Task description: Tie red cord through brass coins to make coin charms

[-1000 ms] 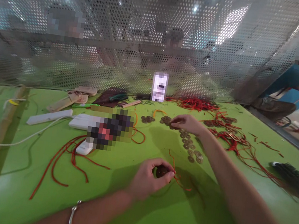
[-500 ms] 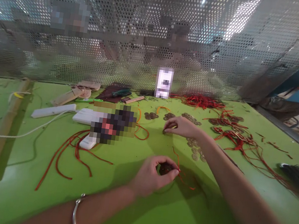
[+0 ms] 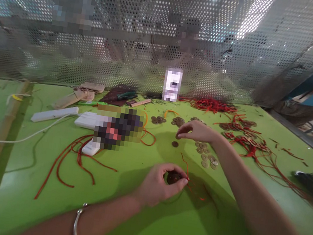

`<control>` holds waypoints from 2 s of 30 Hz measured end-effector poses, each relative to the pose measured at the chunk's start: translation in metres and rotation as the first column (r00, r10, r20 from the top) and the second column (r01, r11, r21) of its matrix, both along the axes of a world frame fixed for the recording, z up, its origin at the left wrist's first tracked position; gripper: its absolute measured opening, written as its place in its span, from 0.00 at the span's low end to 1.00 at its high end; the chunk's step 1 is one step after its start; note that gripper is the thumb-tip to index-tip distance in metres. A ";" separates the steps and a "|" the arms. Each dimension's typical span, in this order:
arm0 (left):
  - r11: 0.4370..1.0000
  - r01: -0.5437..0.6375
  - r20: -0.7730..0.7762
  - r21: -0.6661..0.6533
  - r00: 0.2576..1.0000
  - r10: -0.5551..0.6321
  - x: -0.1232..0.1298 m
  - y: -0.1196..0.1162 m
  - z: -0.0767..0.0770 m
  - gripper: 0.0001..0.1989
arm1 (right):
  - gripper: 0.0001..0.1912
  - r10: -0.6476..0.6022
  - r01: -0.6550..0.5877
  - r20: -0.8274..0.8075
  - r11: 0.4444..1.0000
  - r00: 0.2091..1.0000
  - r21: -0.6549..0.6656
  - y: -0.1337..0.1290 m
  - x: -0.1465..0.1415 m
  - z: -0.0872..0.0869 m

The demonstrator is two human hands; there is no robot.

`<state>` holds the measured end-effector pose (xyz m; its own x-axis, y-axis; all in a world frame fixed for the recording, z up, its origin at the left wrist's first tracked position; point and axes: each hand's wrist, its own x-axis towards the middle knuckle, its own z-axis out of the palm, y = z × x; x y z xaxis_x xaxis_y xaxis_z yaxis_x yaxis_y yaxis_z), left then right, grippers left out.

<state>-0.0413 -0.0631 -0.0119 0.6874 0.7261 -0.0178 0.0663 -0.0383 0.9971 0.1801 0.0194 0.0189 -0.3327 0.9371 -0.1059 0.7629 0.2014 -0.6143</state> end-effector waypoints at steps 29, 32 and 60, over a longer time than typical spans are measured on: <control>0.995 0.060 -0.077 0.084 0.996 -0.054 -0.003 0.001 0.010 0.05 | 0.08 -0.124 0.120 0.348 0.992 0.929 0.035 -0.018 0.009 0.016; 0.990 0.072 -0.076 0.118 0.995 -0.063 -0.002 0.003 0.006 0.07 | 0.11 -0.133 0.146 0.359 0.989 0.924 -0.008 -0.022 -0.004 0.017; 0.978 0.163 -0.057 0.128 0.986 -0.157 -0.003 0.008 -0.003 0.04 | 0.06 -0.182 0.220 0.337 0.973 0.924 -0.076 -0.021 0.001 0.009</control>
